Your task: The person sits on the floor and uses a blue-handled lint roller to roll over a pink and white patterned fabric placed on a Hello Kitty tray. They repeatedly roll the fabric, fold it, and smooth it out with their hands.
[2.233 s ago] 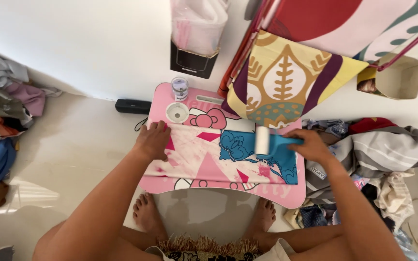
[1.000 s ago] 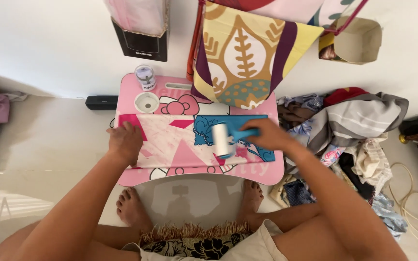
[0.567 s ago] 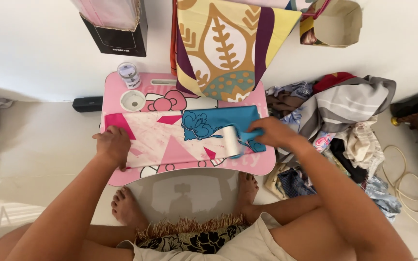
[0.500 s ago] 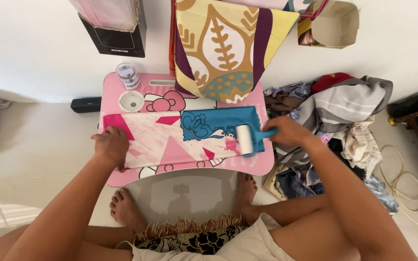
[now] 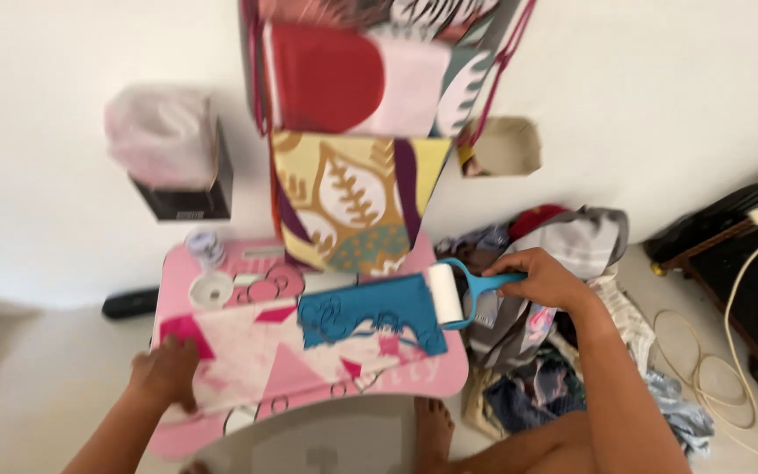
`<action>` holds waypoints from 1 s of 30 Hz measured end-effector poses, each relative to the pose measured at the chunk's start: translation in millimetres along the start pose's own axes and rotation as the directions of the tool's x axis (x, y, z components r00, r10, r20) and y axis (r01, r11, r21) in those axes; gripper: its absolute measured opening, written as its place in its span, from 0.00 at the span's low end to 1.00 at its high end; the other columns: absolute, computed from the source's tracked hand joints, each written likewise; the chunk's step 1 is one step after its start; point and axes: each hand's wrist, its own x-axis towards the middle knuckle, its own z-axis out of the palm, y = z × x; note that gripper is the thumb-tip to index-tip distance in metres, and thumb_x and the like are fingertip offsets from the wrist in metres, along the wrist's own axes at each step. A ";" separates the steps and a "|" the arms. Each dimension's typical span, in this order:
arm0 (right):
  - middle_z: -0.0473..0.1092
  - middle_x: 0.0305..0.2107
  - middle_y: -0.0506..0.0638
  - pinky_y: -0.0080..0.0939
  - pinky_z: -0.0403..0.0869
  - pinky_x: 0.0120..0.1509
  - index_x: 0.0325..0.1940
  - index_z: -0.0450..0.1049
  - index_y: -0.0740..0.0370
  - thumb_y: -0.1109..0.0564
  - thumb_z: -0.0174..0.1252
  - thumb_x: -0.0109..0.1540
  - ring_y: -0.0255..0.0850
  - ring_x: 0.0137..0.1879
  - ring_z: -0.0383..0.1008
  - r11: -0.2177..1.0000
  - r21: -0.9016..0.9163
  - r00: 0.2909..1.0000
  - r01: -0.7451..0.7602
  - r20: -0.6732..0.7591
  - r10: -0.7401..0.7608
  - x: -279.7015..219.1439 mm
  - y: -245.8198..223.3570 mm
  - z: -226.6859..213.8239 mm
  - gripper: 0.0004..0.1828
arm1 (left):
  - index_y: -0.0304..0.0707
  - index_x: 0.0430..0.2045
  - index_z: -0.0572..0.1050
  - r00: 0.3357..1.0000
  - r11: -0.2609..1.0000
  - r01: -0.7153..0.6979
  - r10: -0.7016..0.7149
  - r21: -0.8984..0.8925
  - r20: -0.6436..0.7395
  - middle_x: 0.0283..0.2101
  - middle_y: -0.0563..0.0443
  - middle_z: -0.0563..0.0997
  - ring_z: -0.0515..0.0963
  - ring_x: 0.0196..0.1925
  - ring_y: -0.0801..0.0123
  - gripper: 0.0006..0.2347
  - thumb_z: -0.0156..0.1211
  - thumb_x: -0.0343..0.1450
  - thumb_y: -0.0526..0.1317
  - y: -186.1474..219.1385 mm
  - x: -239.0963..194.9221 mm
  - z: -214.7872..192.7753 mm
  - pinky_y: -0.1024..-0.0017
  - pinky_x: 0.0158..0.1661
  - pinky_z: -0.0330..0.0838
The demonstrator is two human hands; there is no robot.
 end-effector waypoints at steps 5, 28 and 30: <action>0.78 0.41 0.58 0.38 0.77 0.54 0.53 0.77 0.73 0.79 0.60 0.53 0.43 0.43 0.78 0.609 0.615 0.843 0.501 -0.506 -0.181 -3.0 -1.0 -34.8 0.24 | 0.63 0.57 0.66 0.999 0.993 0.026 -0.020 -0.118 0.048 0.61 0.60 0.70 0.81 0.56 0.67 0.42 0.85 0.50 0.63 -12.3 38.2 37.3 0.63 0.52 0.77; 0.73 0.37 0.54 0.33 0.75 0.34 0.55 0.73 0.72 0.67 0.63 0.60 0.36 0.34 0.70 0.703 0.532 0.648 0.472 -0.750 0.133 55.0 -32.9 -16.3 0.19 | 0.41 0.66 0.58 0.960 0.913 0.256 -0.204 -0.317 0.190 0.62 0.43 0.74 0.82 0.63 0.56 0.51 0.89 0.57 0.64 -23.9 63.5 12.2 0.60 0.59 0.82; 0.73 0.37 0.54 0.33 0.75 0.35 0.55 0.74 0.71 0.67 0.63 0.60 0.35 0.34 0.70 0.715 0.539 0.663 0.445 -0.735 0.142 57.2 -32.1 -14.5 0.18 | 0.41 0.69 0.56 0.949 0.882 0.301 -0.242 -0.362 0.200 0.65 0.41 0.73 0.78 0.67 0.51 0.54 0.91 0.56 0.63 -26.5 56.7 12.8 0.54 0.62 0.79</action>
